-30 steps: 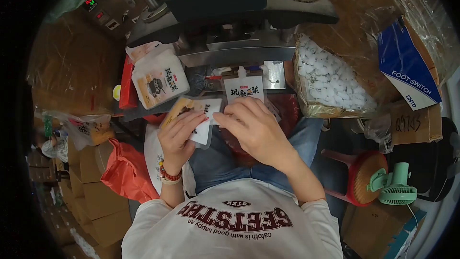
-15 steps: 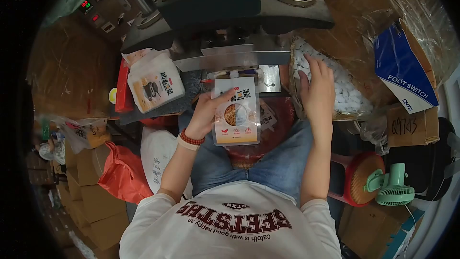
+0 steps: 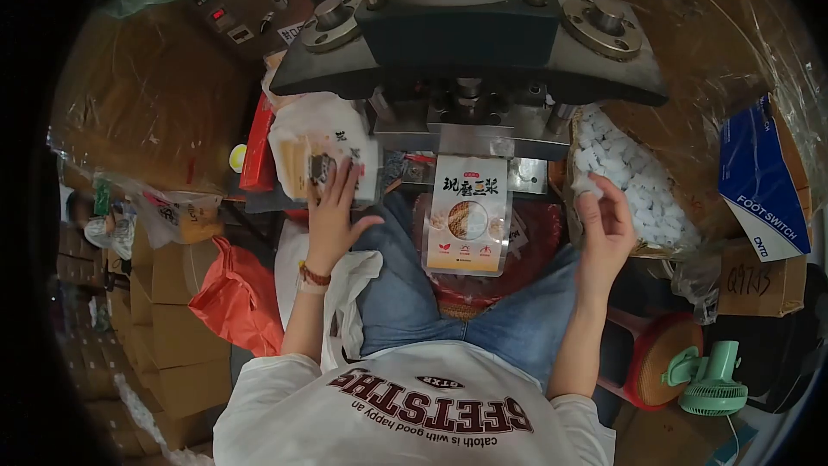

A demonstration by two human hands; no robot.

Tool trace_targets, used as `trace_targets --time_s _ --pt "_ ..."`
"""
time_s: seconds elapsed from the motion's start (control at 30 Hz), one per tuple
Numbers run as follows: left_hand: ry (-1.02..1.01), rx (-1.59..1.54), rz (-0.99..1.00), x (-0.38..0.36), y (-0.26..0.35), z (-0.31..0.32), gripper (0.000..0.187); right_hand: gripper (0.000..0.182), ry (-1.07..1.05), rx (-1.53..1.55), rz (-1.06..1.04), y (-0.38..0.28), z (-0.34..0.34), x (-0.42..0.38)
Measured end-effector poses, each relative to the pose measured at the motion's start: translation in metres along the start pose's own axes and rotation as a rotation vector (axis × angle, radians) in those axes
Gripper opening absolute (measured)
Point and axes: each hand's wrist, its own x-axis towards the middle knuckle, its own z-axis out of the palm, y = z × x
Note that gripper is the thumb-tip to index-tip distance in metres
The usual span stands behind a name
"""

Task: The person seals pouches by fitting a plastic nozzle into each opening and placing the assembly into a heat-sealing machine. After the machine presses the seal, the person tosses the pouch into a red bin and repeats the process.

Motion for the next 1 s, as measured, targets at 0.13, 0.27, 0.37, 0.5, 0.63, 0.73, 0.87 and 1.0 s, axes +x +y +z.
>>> trace_targets --time_s 0.13,0.27,0.37,0.5,0.63,0.73,0.87,1.0 --pt "0.039 -0.598 -0.084 -0.027 0.007 -0.017 0.052 0.026 -0.399 0.614 0.115 -0.029 0.029 -0.040" --pt "0.243 -0.782 -0.043 -0.021 0.046 -0.044 0.042 0.024 -0.587 0.605 0.190 -0.049 0.061 -0.067" --pt "0.267 -0.710 0.088 -0.017 0.067 -0.065 0.046 0.030 -0.701 0.209 -0.186 -0.040 0.071 -0.060" --pt "0.188 -0.654 0.210 -0.013 0.075 -0.080 0.047 0.026 -0.740 -0.284 -0.693 -0.068 0.060 -0.047" --pt "0.039 -0.981 0.122 -0.007 0.087 -0.061 0.046 0.026 -0.621 -0.282 -0.713 -0.070 0.050 -0.036" --pt "0.153 -0.953 0.120 -0.001 0.089 -0.048 0.043 0.026 -0.522 0.096 -0.186 -0.065 0.039 -0.044" --pt "0.183 -0.853 0.167 0.004 0.097 -0.064 0.033 0.027 -0.640 -0.315 -0.594 -0.051 0.040 -0.039" --pt "0.069 -0.824 0.197 0.004 0.100 -0.056 0.031 0.034 -0.725 -0.456 -0.751 -0.057 0.033 -0.033"
